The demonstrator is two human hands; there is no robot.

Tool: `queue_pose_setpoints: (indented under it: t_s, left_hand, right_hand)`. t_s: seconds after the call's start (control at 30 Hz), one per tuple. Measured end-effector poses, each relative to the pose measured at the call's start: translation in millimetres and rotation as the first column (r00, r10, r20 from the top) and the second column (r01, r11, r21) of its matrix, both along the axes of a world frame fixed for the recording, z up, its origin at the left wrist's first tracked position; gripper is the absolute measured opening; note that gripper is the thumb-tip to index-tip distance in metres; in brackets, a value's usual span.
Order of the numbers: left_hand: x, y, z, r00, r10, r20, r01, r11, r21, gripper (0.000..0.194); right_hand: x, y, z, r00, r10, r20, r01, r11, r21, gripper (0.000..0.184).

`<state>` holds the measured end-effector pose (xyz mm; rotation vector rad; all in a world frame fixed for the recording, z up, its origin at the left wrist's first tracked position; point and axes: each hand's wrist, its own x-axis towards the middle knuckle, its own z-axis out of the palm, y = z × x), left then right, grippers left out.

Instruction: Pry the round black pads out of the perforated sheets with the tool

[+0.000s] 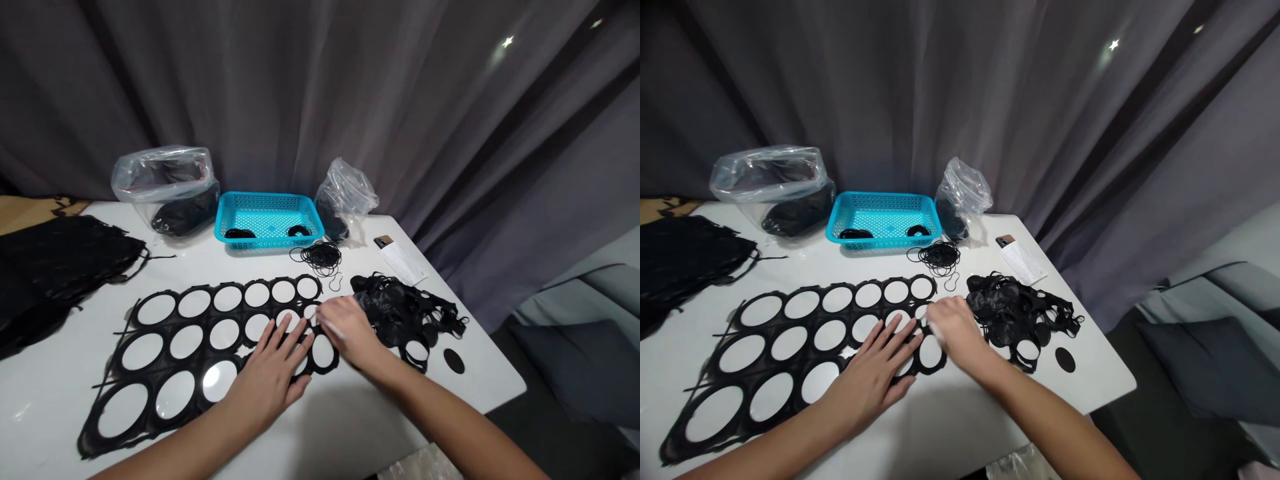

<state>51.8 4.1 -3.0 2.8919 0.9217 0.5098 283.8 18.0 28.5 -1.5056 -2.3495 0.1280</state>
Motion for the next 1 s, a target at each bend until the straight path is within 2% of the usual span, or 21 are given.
queue_pose_setpoints:
  t_s: [0.07,0.13,0.2,0.23,0.3,0.37,0.43,0.5,0.57,0.67,0.87,1.0]
  left_hand:
    - [-0.2,0.0,0.0,1.0,0.005,0.001,-0.005,1.0,0.006,0.055]
    - [-0.7,0.0,1.3,1.0,0.008,-0.004,-0.008,1.0,0.012,0.055]
    - [-1.5,-0.5,4.2,1.0,0.002,-0.012,-0.001,1.0,0.021,0.055]
    - [-2.0,-1.2,6.3,1.0,-0.004,-0.015,0.005,1.0,0.027,0.056]
    - [-3.5,-4.0,11.1,0.999,-0.032,-0.024,0.033,0.999,0.034,0.056]
    - [-5.4,-8.5,15.3,0.995,-0.091,-0.039,0.092,0.996,0.018,0.052]
    - [-7.6,-14.3,17.2,0.987,-0.155,-0.05,0.155,0.988,-0.012,0.048]
    - [-9.9,-20.0,16.1,0.982,-0.184,-0.038,0.183,0.983,-0.033,0.047]
    - [-11.7,-24.4,12.9,0.983,-0.185,-0.019,0.184,0.982,-0.046,0.049]
    - [-13.2,-27.4,7.9,0.983,-0.183,-0.002,0.183,0.981,-0.07,0.05]
    - [-14.0,-27.5,5.1,0.983,-0.182,0.01,0.182,0.979,-0.095,0.052]
    - [-13.6,-27.4,6.6,0.982,-0.187,-0.012,0.185,0.978,-0.1,0.056]
  right_hand:
    - [22.2,18.8,3.9,0.973,-0.231,0.005,0.229,0.967,0.112,0.016]
    - [46.5,35.1,10.8,0.905,-0.416,-0.086,0.425,0.888,0.176,0.016]
    - [63.3,40.9,18.4,0.842,-0.488,-0.23,0.526,0.838,0.147,0.015]
    - [66.4,38.7,21.5,0.818,-0.488,-0.304,0.535,0.84,0.094,0.015]
    - [61.0,24.3,25.0,0.786,-0.447,-0.428,0.461,0.884,-0.077,0.016]
    - [43.3,1.3,24.3,0.752,-0.405,-0.52,0.303,0.913,-0.273,0.017]
    - [21.1,-23.8,20.8,0.722,-0.381,-0.578,0.142,0.899,-0.415,0.015]
    - [1.7,-45.5,16.4,0.708,-0.379,-0.596,0.045,0.866,-0.497,0.011]
    - [-10.5,-61.0,12.4,0.711,-0.394,-0.583,0.031,0.845,-0.533,0.008]
    - [-16.9,-72.8,7.8,0.702,-0.415,-0.579,0.068,0.848,-0.526,0.006]
    - [-19.7,-77.7,3.6,0.685,-0.404,-0.606,0.057,0.859,-0.509,0.005]
    - [-20.1,-77.4,2.6,0.715,-0.376,-0.589,0.063,0.874,-0.482,0.007]
